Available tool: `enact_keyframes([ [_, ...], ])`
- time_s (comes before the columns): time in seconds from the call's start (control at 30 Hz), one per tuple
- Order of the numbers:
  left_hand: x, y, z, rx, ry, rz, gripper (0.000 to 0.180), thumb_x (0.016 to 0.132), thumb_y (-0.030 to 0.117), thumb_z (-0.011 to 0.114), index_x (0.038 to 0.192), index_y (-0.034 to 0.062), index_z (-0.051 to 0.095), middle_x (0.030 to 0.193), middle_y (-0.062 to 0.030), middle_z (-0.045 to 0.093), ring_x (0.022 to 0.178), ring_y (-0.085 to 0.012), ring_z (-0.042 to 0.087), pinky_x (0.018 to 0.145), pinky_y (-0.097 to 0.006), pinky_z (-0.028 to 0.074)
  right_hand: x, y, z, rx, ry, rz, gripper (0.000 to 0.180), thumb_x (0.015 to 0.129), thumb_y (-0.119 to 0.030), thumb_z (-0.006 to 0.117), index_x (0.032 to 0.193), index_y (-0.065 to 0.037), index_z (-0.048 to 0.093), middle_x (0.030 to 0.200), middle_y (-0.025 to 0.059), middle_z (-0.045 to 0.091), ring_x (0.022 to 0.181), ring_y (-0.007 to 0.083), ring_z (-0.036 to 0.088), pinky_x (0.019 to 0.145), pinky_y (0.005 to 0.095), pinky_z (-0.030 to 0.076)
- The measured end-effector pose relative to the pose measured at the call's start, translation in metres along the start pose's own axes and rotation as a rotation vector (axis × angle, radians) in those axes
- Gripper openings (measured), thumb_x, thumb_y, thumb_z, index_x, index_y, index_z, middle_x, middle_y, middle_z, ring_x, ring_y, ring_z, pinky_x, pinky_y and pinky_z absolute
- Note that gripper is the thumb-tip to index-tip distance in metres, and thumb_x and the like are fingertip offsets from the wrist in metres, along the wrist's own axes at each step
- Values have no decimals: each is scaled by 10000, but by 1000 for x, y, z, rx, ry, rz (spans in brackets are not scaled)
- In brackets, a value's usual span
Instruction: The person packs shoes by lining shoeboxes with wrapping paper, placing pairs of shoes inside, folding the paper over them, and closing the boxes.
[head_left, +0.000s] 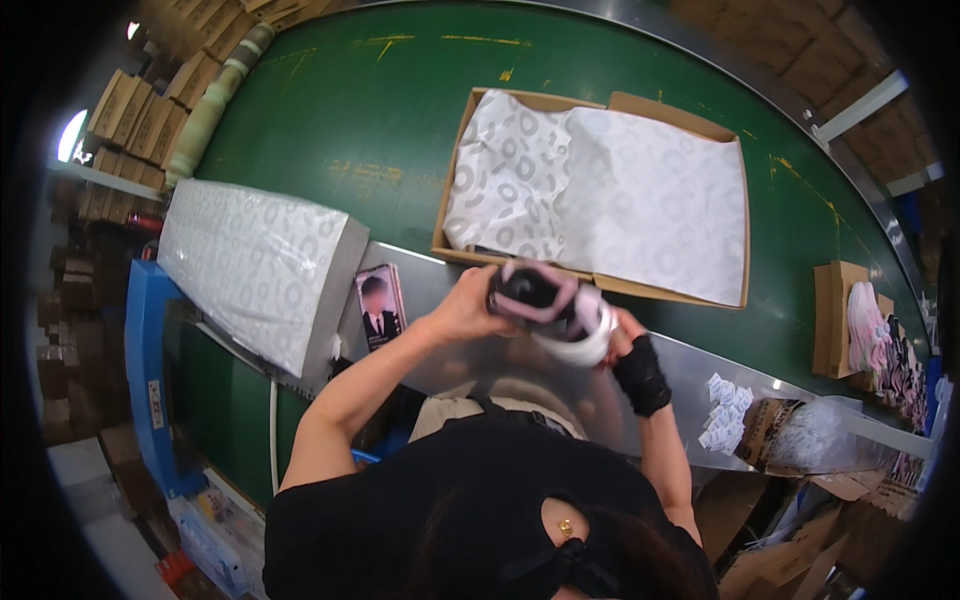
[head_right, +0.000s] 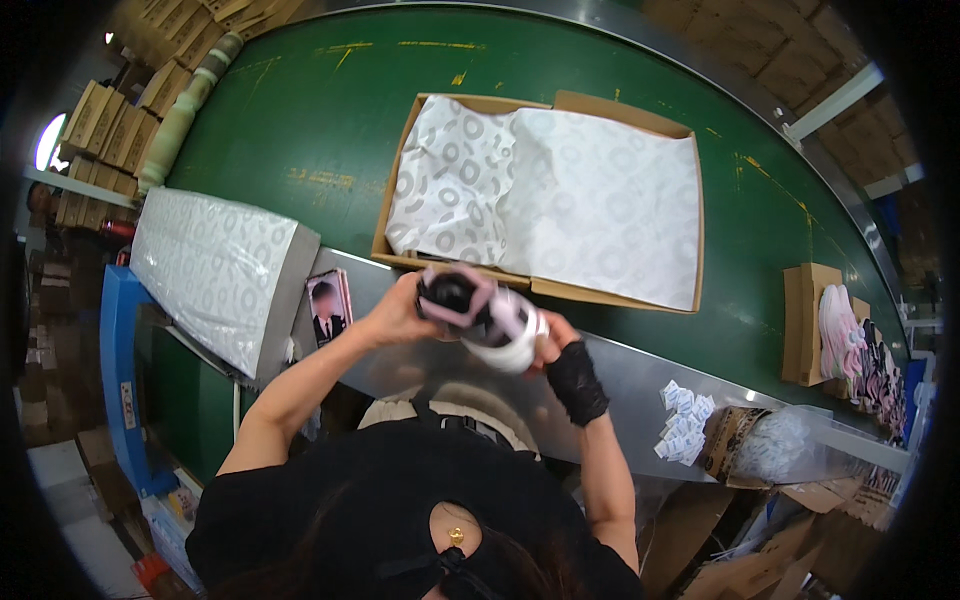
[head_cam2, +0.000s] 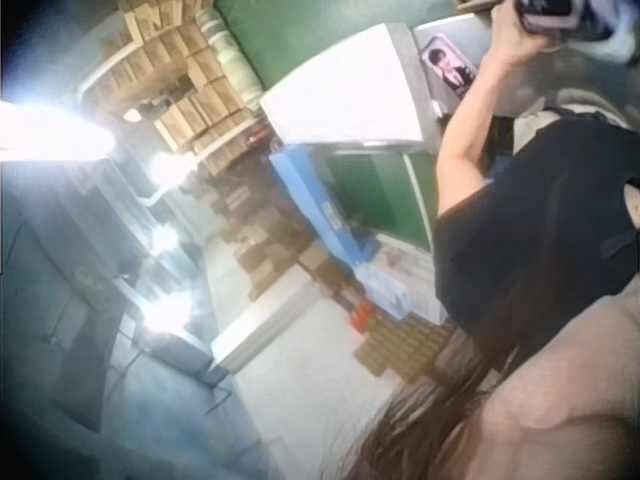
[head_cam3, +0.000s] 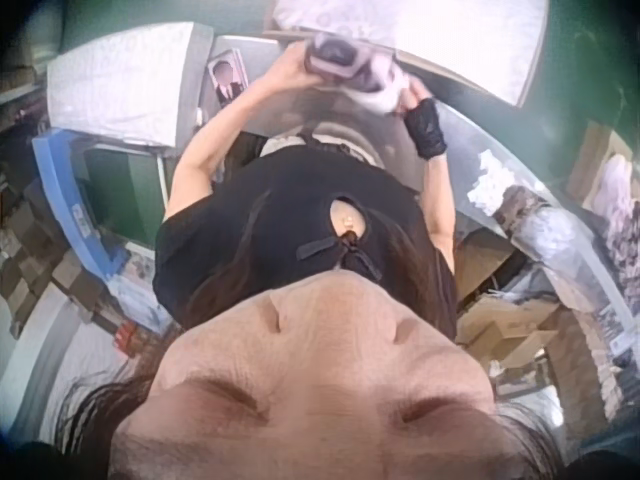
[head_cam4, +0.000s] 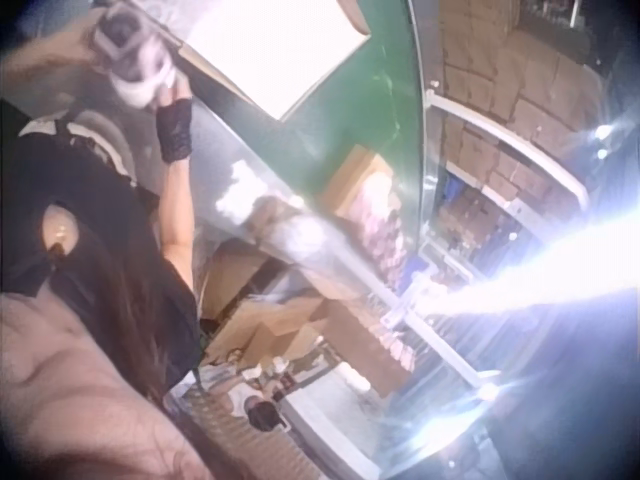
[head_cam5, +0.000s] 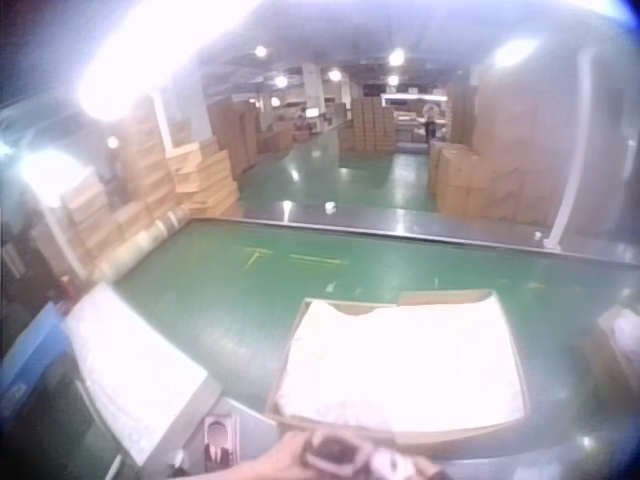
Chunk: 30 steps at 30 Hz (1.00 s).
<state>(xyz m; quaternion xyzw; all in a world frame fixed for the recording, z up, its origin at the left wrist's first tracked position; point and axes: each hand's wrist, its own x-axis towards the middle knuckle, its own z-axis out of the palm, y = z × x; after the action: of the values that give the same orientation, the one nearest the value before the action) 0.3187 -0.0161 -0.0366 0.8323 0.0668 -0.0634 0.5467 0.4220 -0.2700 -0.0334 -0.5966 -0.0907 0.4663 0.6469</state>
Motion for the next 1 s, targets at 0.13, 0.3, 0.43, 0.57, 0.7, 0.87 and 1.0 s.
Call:
enact_keyframes([
  [0.13,-12,32,-25,-497,134,-9,561,584,131,783,1059,-2,515,973,-65,589,904,-130,529,824,-277,423,7,-55,33,-11,-106,-302,582,742,-142,643,1230,0,359,770,53,525,671,107,504,613,238,431],
  [0.3,0,52,-44,-510,259,-92,531,602,141,763,1046,-11,515,933,-62,590,876,-126,535,795,-269,428,16,-65,43,-32,-52,-384,629,732,-108,659,1259,-11,329,796,61,529,706,114,506,622,236,436],
  [0.43,47,30,-50,-428,499,-49,506,699,344,678,1013,-23,528,899,-63,585,776,-119,534,720,-261,438,17,-54,37,-173,-96,-314,541,750,-73,633,1226,-19,382,860,61,539,730,99,515,661,227,445],
  [0.57,117,0,-47,-804,487,-302,638,729,469,626,1033,-80,510,929,-121,582,795,-161,559,687,-288,457,17,-8,11,-214,-106,-74,423,766,-74,621,1152,-11,460,896,55,558,796,97,530,717,220,444],
  [0.7,167,-51,11,-705,316,-538,708,738,486,597,1067,-126,466,997,-211,550,823,-269,571,658,-393,480,15,39,-19,-56,72,12,497,777,-118,616,1207,-8,393,965,83,568,835,122,548,731,226,440],
  [0.87,158,-23,39,-621,-89,-544,691,804,464,531,1191,-84,366,1071,-201,503,907,-273,555,711,-371,489,47,47,-72,628,441,-38,412,785,-337,579,1072,-54,493,1033,77,556,982,201,496,695,373,443],
  [1.0,129,-6,35,-636,290,-57,464,880,348,457,1190,5,420,997,-84,551,837,-155,563,651,-278,463,47,7,-90,58,745,-129,399,760,-229,575,1087,-18,486,1030,112,547,969,224,498,770,354,425],
])
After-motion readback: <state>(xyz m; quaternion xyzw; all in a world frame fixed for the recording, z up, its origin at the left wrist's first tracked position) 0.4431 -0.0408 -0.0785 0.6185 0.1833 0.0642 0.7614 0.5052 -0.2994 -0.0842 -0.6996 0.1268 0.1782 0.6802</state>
